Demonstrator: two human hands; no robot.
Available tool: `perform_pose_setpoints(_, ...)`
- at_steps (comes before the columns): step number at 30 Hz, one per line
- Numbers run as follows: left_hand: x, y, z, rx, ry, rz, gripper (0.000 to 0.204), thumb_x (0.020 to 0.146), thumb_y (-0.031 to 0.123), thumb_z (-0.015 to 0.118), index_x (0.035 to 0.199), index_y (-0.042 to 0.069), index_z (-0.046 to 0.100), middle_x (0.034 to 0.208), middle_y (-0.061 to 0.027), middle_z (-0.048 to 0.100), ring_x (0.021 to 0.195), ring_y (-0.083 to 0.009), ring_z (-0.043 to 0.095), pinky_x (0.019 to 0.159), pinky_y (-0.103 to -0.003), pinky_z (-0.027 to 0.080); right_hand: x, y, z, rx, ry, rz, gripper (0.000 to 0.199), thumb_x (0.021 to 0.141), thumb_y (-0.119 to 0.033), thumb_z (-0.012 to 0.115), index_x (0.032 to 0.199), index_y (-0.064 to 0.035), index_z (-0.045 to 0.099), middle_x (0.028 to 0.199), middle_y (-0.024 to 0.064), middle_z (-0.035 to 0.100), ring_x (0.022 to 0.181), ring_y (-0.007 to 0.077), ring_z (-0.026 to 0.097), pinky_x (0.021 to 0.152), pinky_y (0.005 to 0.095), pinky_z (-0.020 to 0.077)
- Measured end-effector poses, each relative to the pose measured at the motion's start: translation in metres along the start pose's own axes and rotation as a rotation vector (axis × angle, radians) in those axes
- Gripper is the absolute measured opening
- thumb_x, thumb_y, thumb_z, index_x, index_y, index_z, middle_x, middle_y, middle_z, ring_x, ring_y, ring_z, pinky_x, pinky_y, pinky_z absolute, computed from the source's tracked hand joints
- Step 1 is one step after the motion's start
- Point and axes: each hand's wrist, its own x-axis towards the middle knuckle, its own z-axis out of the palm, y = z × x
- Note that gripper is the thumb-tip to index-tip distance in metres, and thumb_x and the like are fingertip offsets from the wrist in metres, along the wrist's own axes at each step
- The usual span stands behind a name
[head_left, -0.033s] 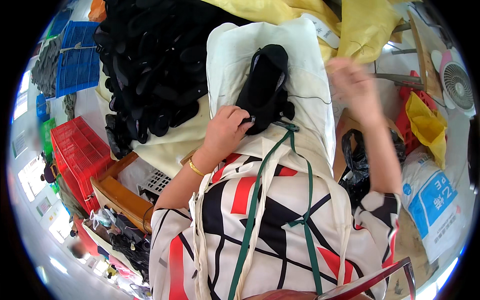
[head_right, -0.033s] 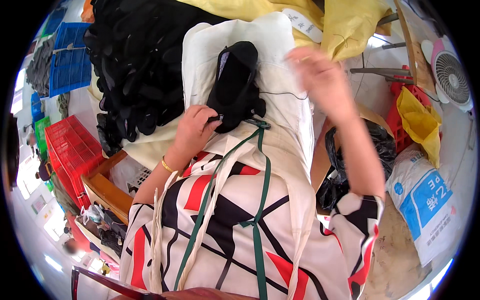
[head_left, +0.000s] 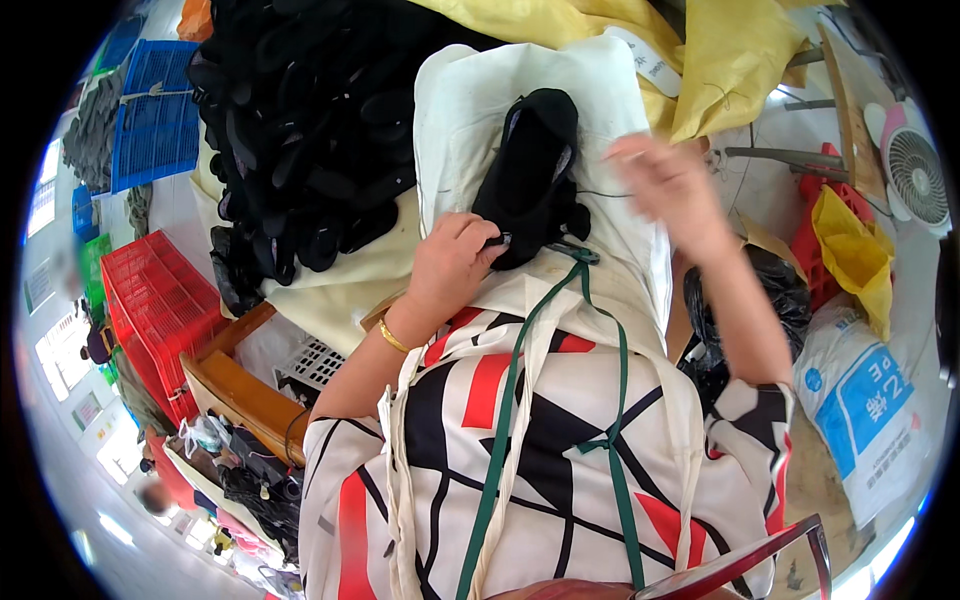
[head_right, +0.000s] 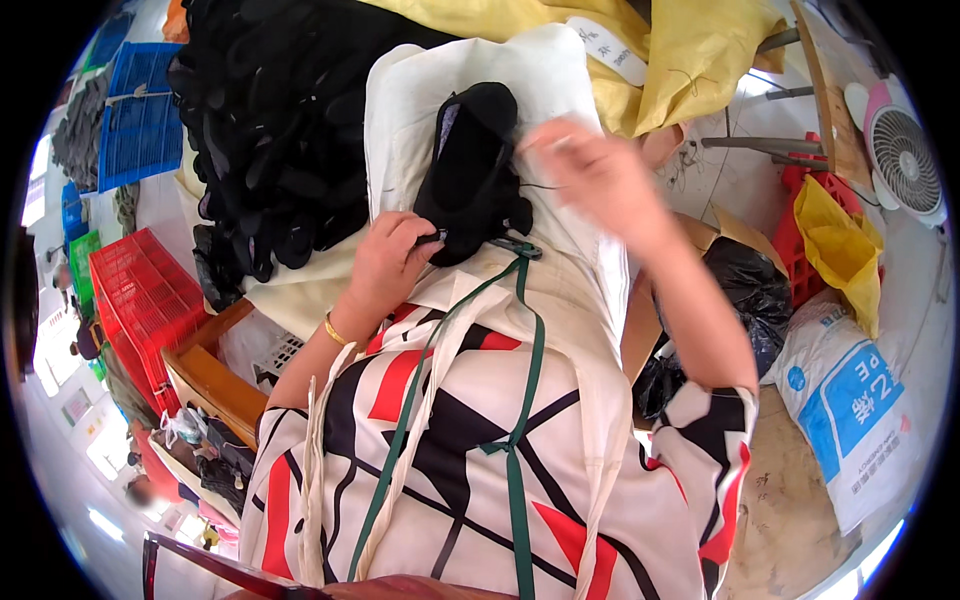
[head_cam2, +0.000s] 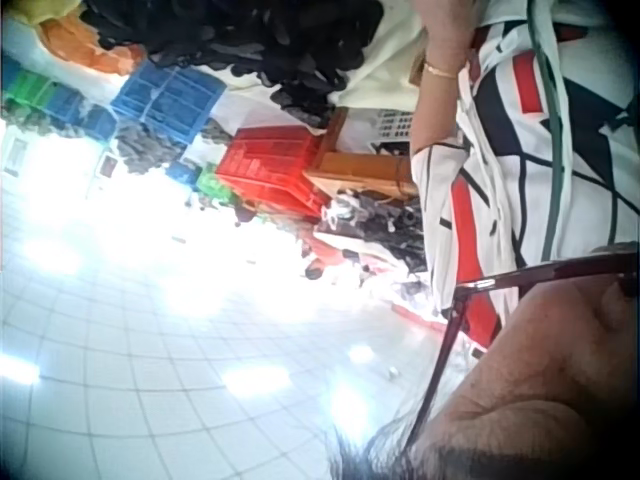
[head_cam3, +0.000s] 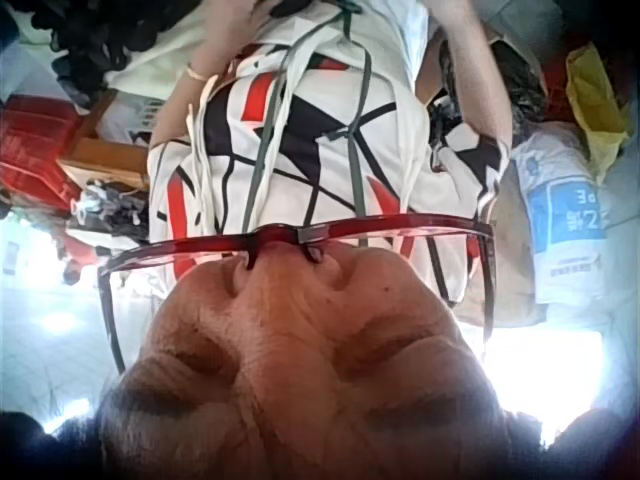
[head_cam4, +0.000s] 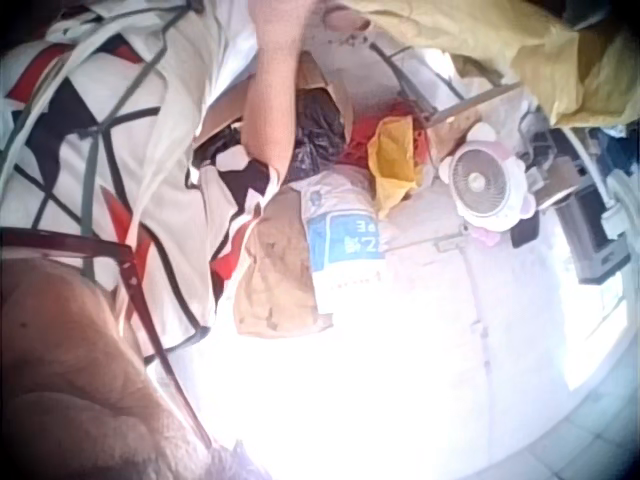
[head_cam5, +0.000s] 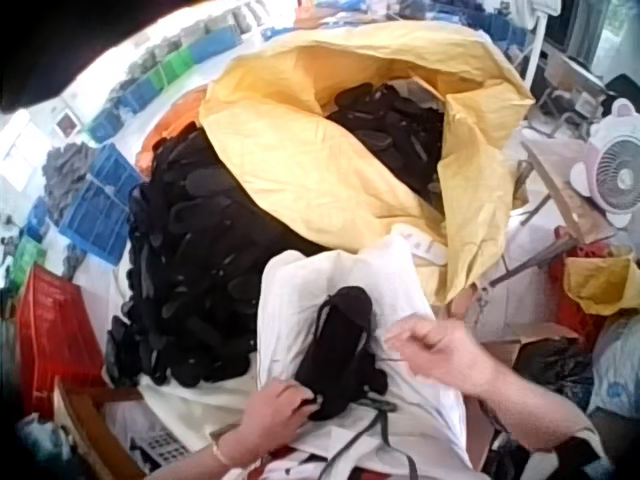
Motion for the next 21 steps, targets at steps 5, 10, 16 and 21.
perform_pose_setpoints(5,-0.006,-0.005,0.002,-0.038,0.051,-0.022,0.024,0.073,0.003,0.077,0.094,0.006,0.065,0.091,-0.0096,0.065,0.086,-0.0317,0.062,0.071,-0.04,0.051,0.004,0.034,0.09,-0.434,-0.171,-0.351,0.016,0.092,-0.011,0.062,0.106,-0.0061,0.067,0.083,0.0132,0.069,0.069,0.0287,0.067,0.064,0.0345,0.0541)
perform_pose_setpoints(10,-0.011,-0.009,0.008,-0.093,0.114,-0.009,0.027,0.071,-0.001,0.077,0.094,0.006,0.066,0.091,-0.0101,0.066,0.084,-0.0319,0.062,0.072,-0.04,0.052,0.002,0.038,0.095,-0.567,-0.207,-0.359,0.017,0.09,-0.013,0.061,0.104,-0.007,0.068,0.086,0.0139,0.071,0.075,0.0344,0.068,0.068,0.0407,0.0554)
perform_pose_setpoints(16,-0.009,-0.011,0.009,-0.095,0.125,0.015,0.028,0.07,-0.002,0.077,0.094,0.006,0.066,0.091,-0.0099,0.066,0.084,-0.0313,0.063,0.073,-0.04,0.052,0.002,0.036,0.094,-0.58,-0.223,-0.34,0.018,0.09,-0.013,0.06,0.105,-0.0073,0.068,0.086,0.0144,0.071,0.075,0.0342,0.068,0.069,0.0411,0.0555)
perform_pose_setpoints(21,-0.009,-0.013,0.009,-0.078,0.123,0.05,0.029,0.069,-0.003,0.077,0.094,0.006,0.066,0.09,-0.0094,0.065,0.083,-0.0308,0.063,0.073,-0.039,0.052,0.003,0.033,0.093,-0.58,-0.249,-0.317,0.02,0.089,-0.013,0.059,0.105,-0.0074,0.069,0.085,0.0153,0.07,0.075,0.0348,0.068,0.069,0.0422,0.0553)
